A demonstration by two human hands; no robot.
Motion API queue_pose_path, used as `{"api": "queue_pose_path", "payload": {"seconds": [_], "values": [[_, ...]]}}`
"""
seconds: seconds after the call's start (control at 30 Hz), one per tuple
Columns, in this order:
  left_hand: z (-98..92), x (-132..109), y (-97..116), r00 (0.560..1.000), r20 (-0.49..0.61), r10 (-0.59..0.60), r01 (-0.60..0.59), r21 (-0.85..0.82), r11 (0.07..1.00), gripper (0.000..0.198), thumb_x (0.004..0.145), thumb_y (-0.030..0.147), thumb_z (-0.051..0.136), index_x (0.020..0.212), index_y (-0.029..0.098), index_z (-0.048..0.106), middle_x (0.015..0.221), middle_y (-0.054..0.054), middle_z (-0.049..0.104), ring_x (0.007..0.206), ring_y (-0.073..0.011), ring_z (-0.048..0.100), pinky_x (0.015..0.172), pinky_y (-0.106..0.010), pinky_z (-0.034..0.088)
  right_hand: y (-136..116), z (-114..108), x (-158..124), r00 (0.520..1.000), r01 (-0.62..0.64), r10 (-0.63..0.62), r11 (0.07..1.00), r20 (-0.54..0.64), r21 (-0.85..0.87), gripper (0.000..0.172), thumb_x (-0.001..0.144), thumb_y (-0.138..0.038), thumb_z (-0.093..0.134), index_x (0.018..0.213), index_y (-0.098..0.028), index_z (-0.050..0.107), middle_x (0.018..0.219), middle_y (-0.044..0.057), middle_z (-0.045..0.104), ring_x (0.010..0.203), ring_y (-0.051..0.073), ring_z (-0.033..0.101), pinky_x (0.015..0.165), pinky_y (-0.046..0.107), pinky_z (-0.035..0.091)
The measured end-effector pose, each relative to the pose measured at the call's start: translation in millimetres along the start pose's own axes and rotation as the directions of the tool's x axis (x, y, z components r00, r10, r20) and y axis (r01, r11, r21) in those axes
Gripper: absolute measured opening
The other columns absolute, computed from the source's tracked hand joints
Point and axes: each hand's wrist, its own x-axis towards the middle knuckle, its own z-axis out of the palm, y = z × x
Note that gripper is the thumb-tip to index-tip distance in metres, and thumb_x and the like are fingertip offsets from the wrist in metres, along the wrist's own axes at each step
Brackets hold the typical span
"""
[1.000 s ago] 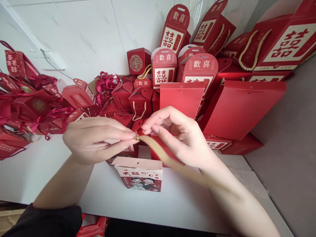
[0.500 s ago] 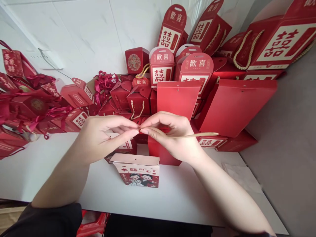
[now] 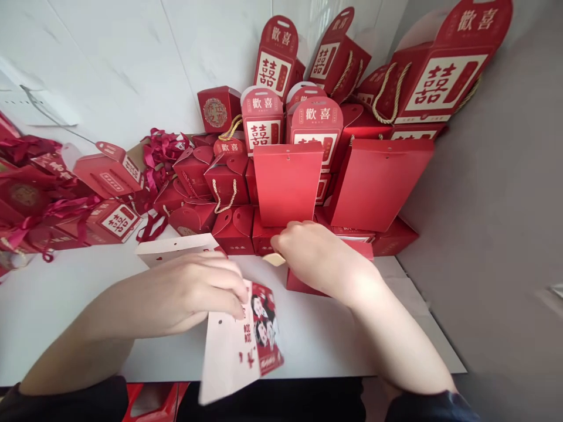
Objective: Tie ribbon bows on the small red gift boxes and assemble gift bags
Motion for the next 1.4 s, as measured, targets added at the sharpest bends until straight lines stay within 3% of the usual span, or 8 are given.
{"api": "queue_pose_path", "payload": {"seconds": [0.17,0.3,0.53,0.63,0.73,0.9,1.2,1.4], "values": [[14.4,21,-14,0.979,-0.201,0.031,-0.011,0.1,0.995,0.02,0.09,0.012,0.056,0.071,0.018,0.061,0.093,-0.003,0.069,0.086,-0.0171,0.057,0.078,-0.031,0.042,15,9,-3,0.99,-0.144,0.143,0.983,-0.018,-0.114,0.028,0.08,0.002,0.045,0.064,-0.018,0.055,0.06,0.002,0.057,0.051,0.015,0.043,0.052,0.03,0.026],[27.5,25,-38,0.916,-0.401,-0.019,0.065,0.1,0.993,0.011,0.09,0.017,0.055,0.081,0.017,0.061,0.078,-0.002,0.064,0.069,-0.0139,0.054,0.067,-0.028,0.042,23,-1,-6,0.976,-0.039,0.059,0.994,-0.209,0.102,0.021,0.089,-0.006,0.049,0.076,-0.018,0.059,0.072,0.003,0.063,0.065,0.016,0.053,0.062,0.029,0.037],[12.9,14,-36,0.886,-0.045,-0.462,0.399,-0.436,0.807,0.037,0.099,0.038,0.043,0.133,0.025,0.049,0.117,-0.007,0.068,0.096,-0.0182,0.068,0.075,-0.025,0.051,19,-15,-16,0.952,0.253,-0.129,0.842,-0.278,0.476,0.014,0.092,-0.014,0.056,0.1,-0.022,0.064,0.095,-0.001,0.069,0.082,0.012,0.064,0.073,0.022,0.048],[9.3,9,-23,0.821,0.083,-0.564,0.553,-0.358,0.752,0.068,0.08,0.049,0.069,0.139,0.029,0.044,0.11,-0.007,0.071,0.091,-0.0247,0.07,0.063,-0.026,0.05,14,-10,-13,0.961,0.267,-0.183,0.814,-0.207,0.516,0.018,0.092,-0.013,0.055,0.103,-0.024,0.064,0.099,-0.002,0.069,0.08,0.011,0.063,0.069,0.022,0.048],[12.5,9,-21,0.738,0.079,-0.67,0.663,-0.266,0.699,0.053,0.083,0.04,0.066,0.133,0.033,0.051,0.089,-0.002,0.072,0.068,-0.0197,0.068,0.051,-0.023,0.044,10,-4,-7,0.958,0.284,-0.214,0.809,-0.192,0.515,0.017,0.091,-0.01,0.055,0.098,-0.023,0.063,0.097,-0.002,0.069,0.074,0.011,0.062,0.065,0.022,0.047],[16.4,17,-33,0.767,-0.062,-0.638,0.587,-0.331,0.738,0.038,0.082,0.025,0.065,0.119,0.031,0.057,0.099,0.003,0.071,0.081,-0.0162,0.068,0.066,-0.023,0.047,9,6,0,0.961,0.255,-0.181,0.87,-0.207,0.423,0.019,0.091,-0.008,0.053,0.098,-0.022,0.064,0.092,0.0,0.07,0.069,0.013,0.06,0.06,0.025,0.044],[17.1,13,-40,0.829,-0.007,-0.559,0.53,-0.309,0.79,0.022,0.089,0.029,0.06,0.107,0.028,0.072,0.103,0.003,0.075,0.095,-0.0167,0.068,0.08,-0.024,0.049,12,9,6,0.934,0.311,-0.206,0.871,-0.292,0.379,0.011,0.092,-0.014,0.058,0.095,-0.018,0.067,0.093,0.004,0.07,0.089,0.019,0.062,0.077,0.029,0.048],[13.9,16,-38,0.776,0.086,-0.625,0.585,-0.468,0.662,0.028,0.088,0.034,0.062,0.114,0.028,0.069,0.106,0.003,0.074,0.093,-0.0162,0.07,0.075,-0.022,0.052,13,17,8,0.95,0.302,-0.23,0.847,-0.211,0.437,0.016,0.089,-0.009,0.056,0.095,-0.021,0.065,0.089,0.002,0.068,0.073,0.015,0.06,0.062,0.026,0.045]]}}
